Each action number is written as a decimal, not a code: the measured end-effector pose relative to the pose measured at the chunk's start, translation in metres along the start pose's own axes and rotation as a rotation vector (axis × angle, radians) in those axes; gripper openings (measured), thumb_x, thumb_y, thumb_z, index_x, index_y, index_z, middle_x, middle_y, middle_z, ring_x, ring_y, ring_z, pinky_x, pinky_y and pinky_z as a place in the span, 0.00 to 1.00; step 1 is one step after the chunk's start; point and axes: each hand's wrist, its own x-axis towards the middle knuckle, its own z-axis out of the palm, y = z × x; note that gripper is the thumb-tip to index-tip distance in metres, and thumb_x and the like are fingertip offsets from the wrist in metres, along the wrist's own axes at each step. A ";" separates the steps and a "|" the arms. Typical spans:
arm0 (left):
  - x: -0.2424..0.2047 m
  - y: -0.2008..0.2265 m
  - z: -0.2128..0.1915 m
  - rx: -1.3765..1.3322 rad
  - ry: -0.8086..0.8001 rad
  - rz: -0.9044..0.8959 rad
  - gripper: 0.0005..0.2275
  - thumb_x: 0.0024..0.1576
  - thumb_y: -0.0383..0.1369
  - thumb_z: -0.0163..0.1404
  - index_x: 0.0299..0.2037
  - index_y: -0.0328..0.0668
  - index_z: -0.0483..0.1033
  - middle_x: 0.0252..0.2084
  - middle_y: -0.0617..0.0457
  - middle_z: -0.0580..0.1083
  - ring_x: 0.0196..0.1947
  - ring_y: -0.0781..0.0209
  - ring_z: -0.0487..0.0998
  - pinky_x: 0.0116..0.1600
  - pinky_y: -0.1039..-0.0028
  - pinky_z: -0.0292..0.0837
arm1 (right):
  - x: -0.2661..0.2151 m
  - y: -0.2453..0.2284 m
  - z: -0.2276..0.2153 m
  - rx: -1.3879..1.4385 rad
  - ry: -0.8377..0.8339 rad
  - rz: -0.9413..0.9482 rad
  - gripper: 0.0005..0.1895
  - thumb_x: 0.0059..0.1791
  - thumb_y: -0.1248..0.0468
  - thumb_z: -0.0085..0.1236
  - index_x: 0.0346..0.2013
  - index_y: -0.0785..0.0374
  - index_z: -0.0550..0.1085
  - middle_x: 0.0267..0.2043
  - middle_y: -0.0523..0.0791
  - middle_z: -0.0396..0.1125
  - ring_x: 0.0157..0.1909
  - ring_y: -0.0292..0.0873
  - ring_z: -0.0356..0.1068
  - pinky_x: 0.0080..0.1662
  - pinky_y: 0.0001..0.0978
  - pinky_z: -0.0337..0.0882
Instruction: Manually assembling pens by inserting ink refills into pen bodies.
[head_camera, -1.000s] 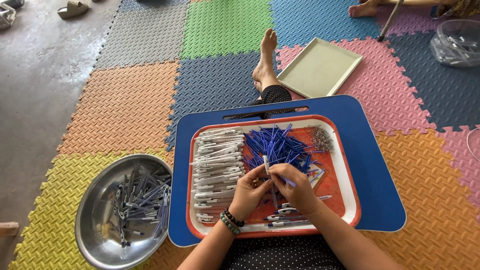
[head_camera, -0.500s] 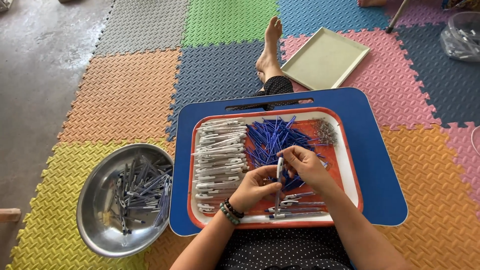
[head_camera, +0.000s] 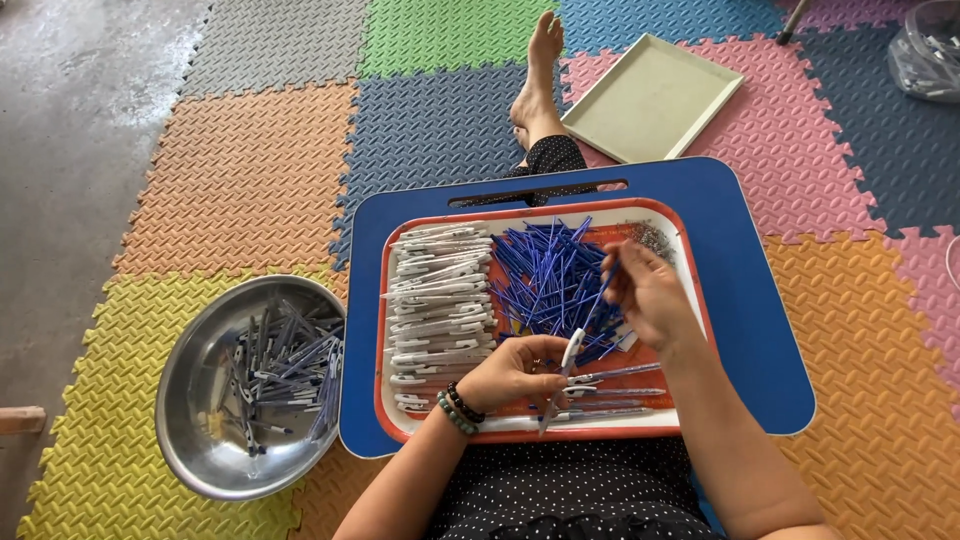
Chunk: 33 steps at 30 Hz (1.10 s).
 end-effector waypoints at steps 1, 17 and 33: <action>-0.001 0.005 0.003 -0.004 -0.001 -0.004 0.28 0.63 0.18 0.61 0.75 0.22 0.68 0.54 0.35 0.79 0.38 0.37 0.89 0.36 0.52 0.90 | 0.002 -0.002 -0.003 -0.001 0.005 0.003 0.16 0.66 0.52 0.53 0.52 0.60 0.81 0.38 0.45 0.76 0.33 0.38 0.77 0.31 0.26 0.80; 0.005 0.007 -0.007 -0.110 0.022 0.097 0.40 0.62 0.15 0.59 0.86 0.40 0.54 0.53 0.32 0.76 0.35 0.27 0.87 0.37 0.42 0.88 | -0.032 0.016 0.022 -0.629 -0.035 -0.139 0.15 0.61 0.47 0.62 0.50 0.51 0.86 0.38 0.43 0.79 0.36 0.35 0.73 0.32 0.24 0.73; 0.004 0.003 -0.013 -0.127 0.122 0.079 0.26 0.67 0.22 0.57 0.74 0.35 0.60 0.43 0.34 0.81 0.25 0.33 0.86 0.31 0.49 0.88 | -0.015 0.013 0.003 -0.193 -0.066 0.094 0.14 0.62 0.53 0.61 0.50 0.61 0.77 0.41 0.50 0.81 0.38 0.46 0.85 0.35 0.34 0.86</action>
